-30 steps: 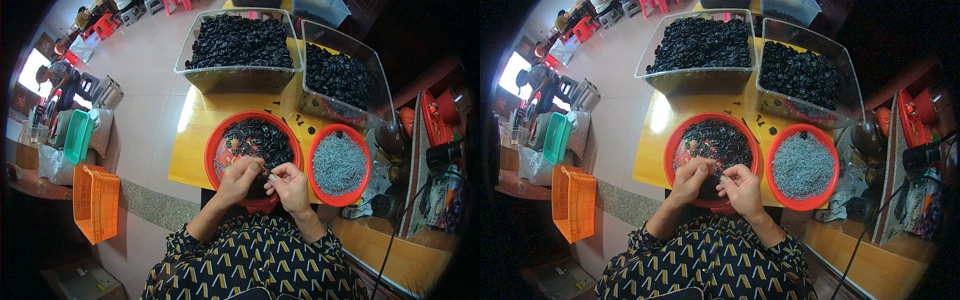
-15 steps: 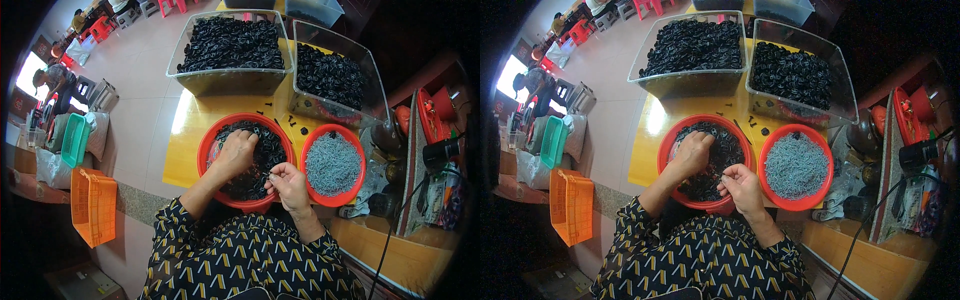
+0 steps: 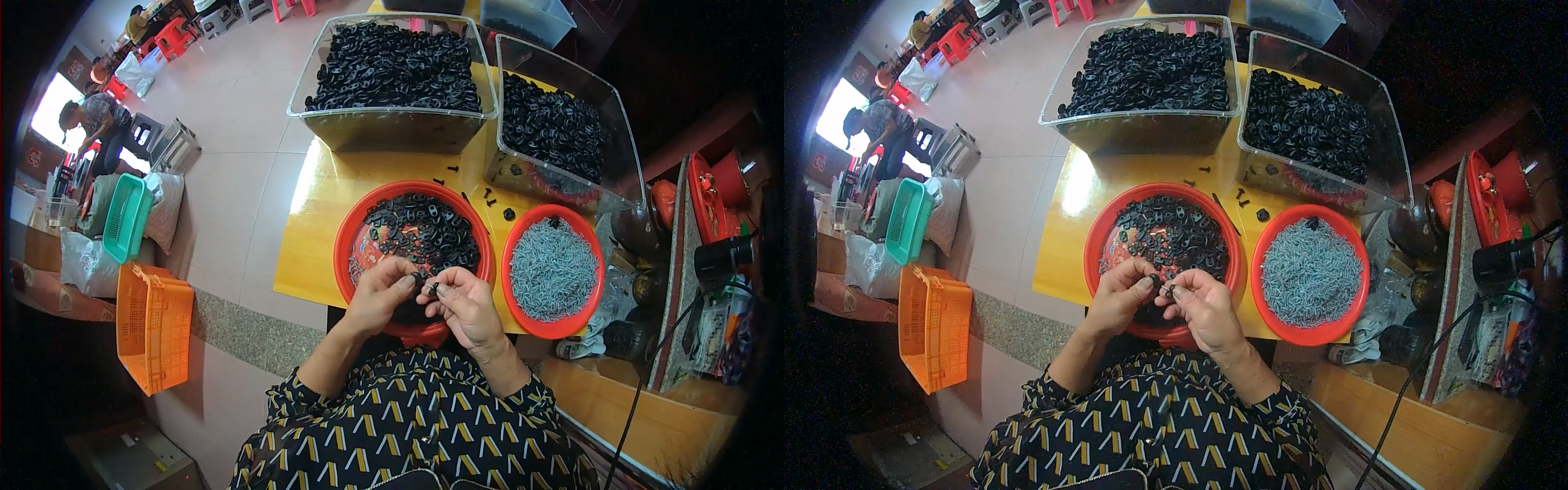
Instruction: The person assembles small plastic clips by hand, taking components from a tray and containers on the table and snapping them together.
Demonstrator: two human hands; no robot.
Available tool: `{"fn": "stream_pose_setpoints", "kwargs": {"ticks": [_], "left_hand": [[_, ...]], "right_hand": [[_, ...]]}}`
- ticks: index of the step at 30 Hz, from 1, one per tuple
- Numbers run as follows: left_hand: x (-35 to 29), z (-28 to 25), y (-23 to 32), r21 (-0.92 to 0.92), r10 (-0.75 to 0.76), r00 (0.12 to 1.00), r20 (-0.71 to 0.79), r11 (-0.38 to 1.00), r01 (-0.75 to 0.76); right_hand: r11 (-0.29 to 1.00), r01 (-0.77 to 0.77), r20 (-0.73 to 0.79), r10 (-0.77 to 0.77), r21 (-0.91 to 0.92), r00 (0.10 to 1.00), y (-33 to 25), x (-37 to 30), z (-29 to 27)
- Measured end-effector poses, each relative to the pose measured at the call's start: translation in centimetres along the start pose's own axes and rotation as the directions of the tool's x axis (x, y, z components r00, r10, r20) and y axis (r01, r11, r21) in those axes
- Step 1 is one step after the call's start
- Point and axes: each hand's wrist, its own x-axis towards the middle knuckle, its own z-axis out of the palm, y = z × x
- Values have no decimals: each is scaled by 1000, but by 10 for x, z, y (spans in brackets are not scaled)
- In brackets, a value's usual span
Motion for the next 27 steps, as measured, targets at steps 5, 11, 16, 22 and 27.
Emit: {"fn": "stream_pose_setpoints", "kwargs": {"ticks": [5,11,16,22,27], "left_hand": [[-15,8,8,309,125,992,-2,944,-118],[-18,4,11,270,173,984,32,947,-175],[-18,-3,4,198,171,984,52,964,-177],[-19,0,11,65,67,994,91,995,-73],[-21,-3,8,133,45,993,109,989,-59]], "right_hand": [[995,33,10,-32,-94,999,8,0,-1],[999,-23,61,24,-28,998,7,-1,1],[998,-59,80,57,17,995,9,0,-1],[993,-94,120,85,74,989,9,2,-3],[983,-123,96,111,135,989,9,2,-3]]}}
